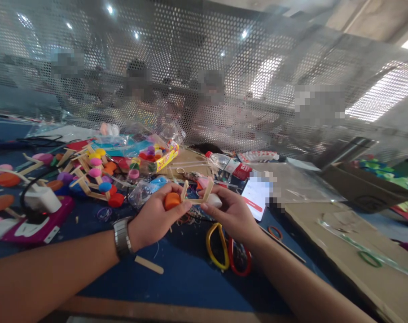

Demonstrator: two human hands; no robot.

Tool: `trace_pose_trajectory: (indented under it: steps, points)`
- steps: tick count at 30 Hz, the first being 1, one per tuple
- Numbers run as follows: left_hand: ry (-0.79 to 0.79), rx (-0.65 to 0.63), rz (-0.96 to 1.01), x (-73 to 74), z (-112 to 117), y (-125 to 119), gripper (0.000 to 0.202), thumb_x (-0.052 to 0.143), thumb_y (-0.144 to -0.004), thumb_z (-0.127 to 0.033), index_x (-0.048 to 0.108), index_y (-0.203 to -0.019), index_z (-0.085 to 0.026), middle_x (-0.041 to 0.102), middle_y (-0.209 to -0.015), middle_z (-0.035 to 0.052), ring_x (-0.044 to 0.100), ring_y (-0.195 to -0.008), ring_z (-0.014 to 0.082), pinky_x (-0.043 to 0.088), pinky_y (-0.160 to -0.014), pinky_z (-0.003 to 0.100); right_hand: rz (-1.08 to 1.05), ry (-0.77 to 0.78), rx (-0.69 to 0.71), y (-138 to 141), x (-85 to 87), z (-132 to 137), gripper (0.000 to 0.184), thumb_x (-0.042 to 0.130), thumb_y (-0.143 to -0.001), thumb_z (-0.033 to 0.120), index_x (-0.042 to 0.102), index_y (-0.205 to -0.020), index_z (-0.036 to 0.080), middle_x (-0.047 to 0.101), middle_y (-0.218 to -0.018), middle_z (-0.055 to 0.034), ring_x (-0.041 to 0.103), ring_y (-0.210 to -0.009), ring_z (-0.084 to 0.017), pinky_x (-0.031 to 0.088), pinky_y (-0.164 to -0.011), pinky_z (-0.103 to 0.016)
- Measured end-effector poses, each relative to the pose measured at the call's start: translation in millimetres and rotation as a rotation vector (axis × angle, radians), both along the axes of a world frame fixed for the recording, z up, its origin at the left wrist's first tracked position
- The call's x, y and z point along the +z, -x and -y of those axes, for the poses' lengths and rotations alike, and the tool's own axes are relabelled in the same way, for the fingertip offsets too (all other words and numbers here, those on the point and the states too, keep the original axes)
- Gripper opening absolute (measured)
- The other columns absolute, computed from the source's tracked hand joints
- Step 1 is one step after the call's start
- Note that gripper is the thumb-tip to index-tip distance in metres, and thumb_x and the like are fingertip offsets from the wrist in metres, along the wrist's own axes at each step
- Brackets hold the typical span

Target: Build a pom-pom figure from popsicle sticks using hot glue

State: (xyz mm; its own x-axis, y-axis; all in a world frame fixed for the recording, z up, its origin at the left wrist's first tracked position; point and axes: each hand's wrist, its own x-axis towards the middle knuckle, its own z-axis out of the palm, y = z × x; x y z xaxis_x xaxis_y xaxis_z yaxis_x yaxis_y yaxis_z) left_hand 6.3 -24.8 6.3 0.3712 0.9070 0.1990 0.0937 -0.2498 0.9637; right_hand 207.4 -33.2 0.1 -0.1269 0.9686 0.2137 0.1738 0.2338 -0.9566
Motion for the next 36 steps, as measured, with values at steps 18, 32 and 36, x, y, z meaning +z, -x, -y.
trace_pose_trajectory:
  steps: [18, 32, 36]
  points:
    - [0.034, 0.021, 0.081, -9.0, -1.7, 0.8, 0.023, 0.061, -0.092, -0.040, 0.055, -0.098, -0.019, 0.052, -0.079, -0.0021, 0.049, -0.071, 0.0130, 0.043, -0.066, 0.026, 0.138, -0.192, -0.015, -4.3, -6.0, -2.7, 0.034, 0.073, -0.082, 0.051, 0.068, -0.095, 0.021, 0.069, -0.097, -0.0075, 0.059, -0.077, -0.019, 0.052, -0.070, -0.034]
    - [0.005, 0.034, 0.064, -14.1, -2.7, 1.2, 0.020, 0.059, -0.094, -0.037, 0.054, -0.103, -0.020, 0.056, -0.083, -0.0011, 0.053, -0.075, 0.0142, 0.045, -0.071, 0.028, 0.351, -0.143, -0.049, -8.1, -9.4, -9.3, 0.025, 0.075, -0.077, 0.041, 0.070, -0.087, 0.019, 0.069, -0.079, -0.0038, 0.057, -0.069, -0.018, 0.046, -0.065, -0.032]
    - [-0.017, 0.103, 0.074, -14.5, -1.7, 1.3, 0.028, 0.064, -0.090, -0.031, 0.053, -0.114, -0.021, 0.061, -0.101, 0.0039, 0.058, -0.096, 0.0188, 0.046, -0.086, 0.031, 0.376, -0.106, -0.050, -12.1, -9.2, -13.9, 0.025, 0.074, -0.077, 0.043, 0.069, -0.085, 0.019, 0.067, -0.074, -0.0014, 0.054, -0.066, -0.017, 0.044, -0.062, -0.030]
